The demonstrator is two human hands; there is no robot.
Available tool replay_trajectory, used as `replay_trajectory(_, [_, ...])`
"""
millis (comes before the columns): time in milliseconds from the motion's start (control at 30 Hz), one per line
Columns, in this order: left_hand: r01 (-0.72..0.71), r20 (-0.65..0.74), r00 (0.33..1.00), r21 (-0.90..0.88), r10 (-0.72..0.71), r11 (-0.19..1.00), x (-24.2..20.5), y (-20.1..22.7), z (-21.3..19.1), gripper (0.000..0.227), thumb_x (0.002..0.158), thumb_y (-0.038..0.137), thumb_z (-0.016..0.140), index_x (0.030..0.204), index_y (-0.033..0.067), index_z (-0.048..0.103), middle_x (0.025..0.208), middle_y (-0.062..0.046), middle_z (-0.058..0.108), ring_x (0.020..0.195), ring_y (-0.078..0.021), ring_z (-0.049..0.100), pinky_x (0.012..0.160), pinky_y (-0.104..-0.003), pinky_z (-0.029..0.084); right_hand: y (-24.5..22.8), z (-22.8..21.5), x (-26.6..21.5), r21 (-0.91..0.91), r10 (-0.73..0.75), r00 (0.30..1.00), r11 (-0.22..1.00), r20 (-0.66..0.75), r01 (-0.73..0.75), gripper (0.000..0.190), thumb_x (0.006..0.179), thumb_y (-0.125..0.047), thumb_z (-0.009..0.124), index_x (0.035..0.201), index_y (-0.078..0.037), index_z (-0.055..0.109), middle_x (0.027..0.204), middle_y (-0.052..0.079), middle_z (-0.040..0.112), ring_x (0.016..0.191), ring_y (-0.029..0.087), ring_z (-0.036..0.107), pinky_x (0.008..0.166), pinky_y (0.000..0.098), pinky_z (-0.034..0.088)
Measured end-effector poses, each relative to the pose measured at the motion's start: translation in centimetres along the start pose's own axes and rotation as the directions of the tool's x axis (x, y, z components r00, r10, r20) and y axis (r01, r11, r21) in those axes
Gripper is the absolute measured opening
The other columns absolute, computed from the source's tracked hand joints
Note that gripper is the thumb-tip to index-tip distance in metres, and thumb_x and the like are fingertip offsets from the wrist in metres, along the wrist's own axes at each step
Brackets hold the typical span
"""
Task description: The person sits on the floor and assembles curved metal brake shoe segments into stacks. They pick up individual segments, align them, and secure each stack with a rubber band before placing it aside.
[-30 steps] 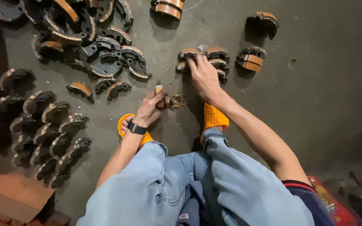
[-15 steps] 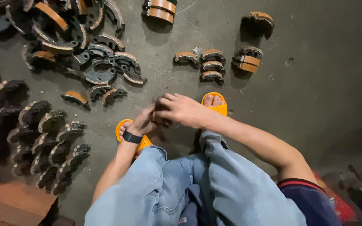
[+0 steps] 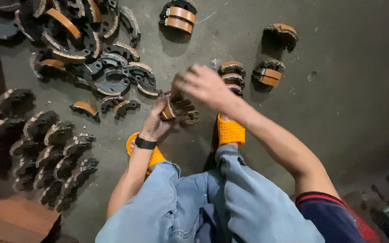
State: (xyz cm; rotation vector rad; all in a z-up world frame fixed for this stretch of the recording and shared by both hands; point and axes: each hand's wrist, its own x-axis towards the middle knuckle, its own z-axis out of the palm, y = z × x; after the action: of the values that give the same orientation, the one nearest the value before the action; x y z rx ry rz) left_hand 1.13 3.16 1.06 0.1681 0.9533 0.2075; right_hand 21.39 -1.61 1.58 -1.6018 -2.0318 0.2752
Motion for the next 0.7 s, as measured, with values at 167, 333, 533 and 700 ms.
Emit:
replay_trajectory(167, [-0.039,-0.038,0.998,0.016,0.040,0.999,1.7,-0.5,-3.5,0.037,0.085,0.037,0.070,0.107,0.0076,0.063,0.104,-0.013,0.071,0.083,-0.0259,0.073,0.071,-0.046,0.064,-6.1,-4.1,2.1,0.324,0.091,0.996,0.941,0.020,-0.093,0.028,0.089,0.000,0.057,0.115,-0.010,0.064,0.110,0.015,0.061,0.101,0.033,0.056,0.074,0.0357,0.047])
replay_trajectory(333, [-0.322,-0.141,0.910,0.347,0.389,0.881,-1.5,3.3,3.6,0.024,0.074,0.016,0.085,0.089,0.0079,0.069,0.077,-0.003,0.067,0.065,-0.0118,0.063,0.058,-0.029,0.056,-5.3,-1.1,-1.9,0.707,0.587,0.807,0.599,-0.069,-0.375,0.024,0.092,-0.008,0.063,0.115,-0.006,0.068,0.101,0.015,0.066,0.091,0.029,0.066,0.073,0.0353,0.054])
replay_trajectory(533, [-0.492,0.122,0.783,0.721,0.610,0.487,-1.1,2.4,0.0,0.018,0.066,0.010,0.090,0.076,0.0068,0.076,0.060,-0.003,0.067,0.055,-0.0015,0.053,0.044,-0.019,0.043,-7.0,-0.6,-0.1,0.855,0.649,0.760,0.378,0.030,-0.356,0.025,0.086,-0.012,0.073,0.109,-0.001,0.071,0.093,0.017,0.067,0.083,0.028,0.068,0.073,0.0381,0.056])
replay_trajectory(700, [-0.602,0.229,0.766,0.583,0.601,0.546,-1.3,2.0,-1.7,0.024,0.070,0.006,0.088,0.085,-0.0046,0.072,0.065,-0.013,0.068,0.057,-0.0083,0.058,0.045,-0.023,0.049,-7.4,-0.6,0.7,0.874,0.667,0.745,0.356,0.011,-0.332,0.018,0.081,-0.003,0.077,0.098,0.002,0.073,0.085,0.016,0.068,0.079,0.023,0.067,0.075,0.0367,0.054])
